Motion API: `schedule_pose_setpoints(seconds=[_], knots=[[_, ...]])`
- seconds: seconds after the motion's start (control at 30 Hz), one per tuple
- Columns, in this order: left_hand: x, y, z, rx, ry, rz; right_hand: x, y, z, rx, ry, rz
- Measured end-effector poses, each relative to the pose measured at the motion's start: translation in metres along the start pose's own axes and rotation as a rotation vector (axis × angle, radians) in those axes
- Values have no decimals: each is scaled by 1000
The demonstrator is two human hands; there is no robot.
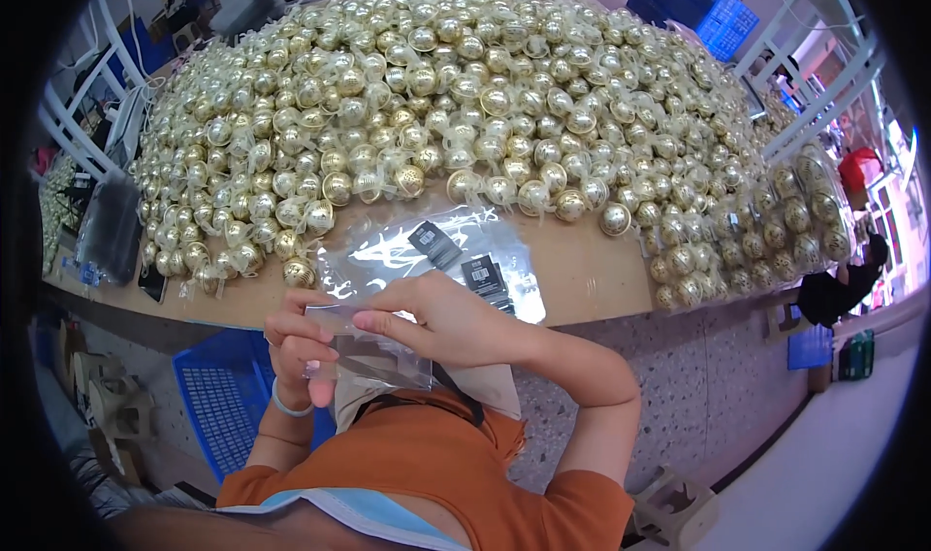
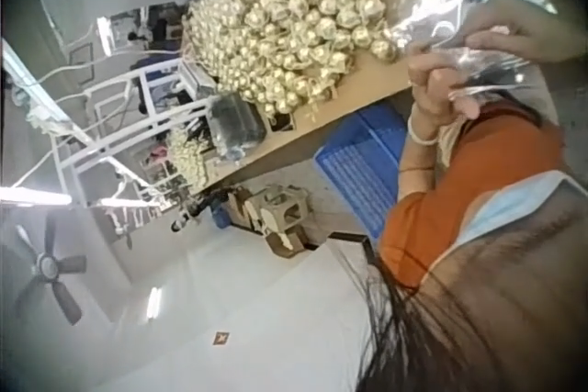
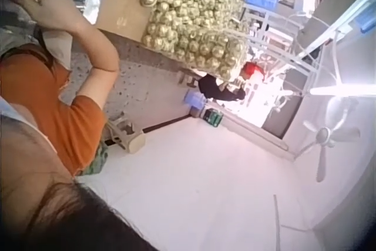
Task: The person is picking up gold-colored ornaments and placing them into plastic bags on a factory workbench.
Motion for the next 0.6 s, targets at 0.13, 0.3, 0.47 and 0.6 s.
schedule_pose_setpoints(seconds=[0.13, 0.3, 0.47, 0.6], knots=[[11, 12, 14, 230, -134, 166, -13, 34, 26, 45, -376, 236], [23, 13, 4, 212, -49, 262, -17, 60, -17, -1041, -393, 709], [10, 16, 12, 84, -199, 395, -17, 40, -34, -984, -210, 694], [9, -1, 13, 155, -154, 187, -23, 45, -29, -927, -233, 682]])
Point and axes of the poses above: each hand's wrist, its own x-axis towards the middle knuckle, its own z-axis out of the back of the hand, y = z × x, the point moved 9 cm from there along x, towards the middle knuckle, and after that the axes turned 12 degrees about -y, right-handed, at the moved point
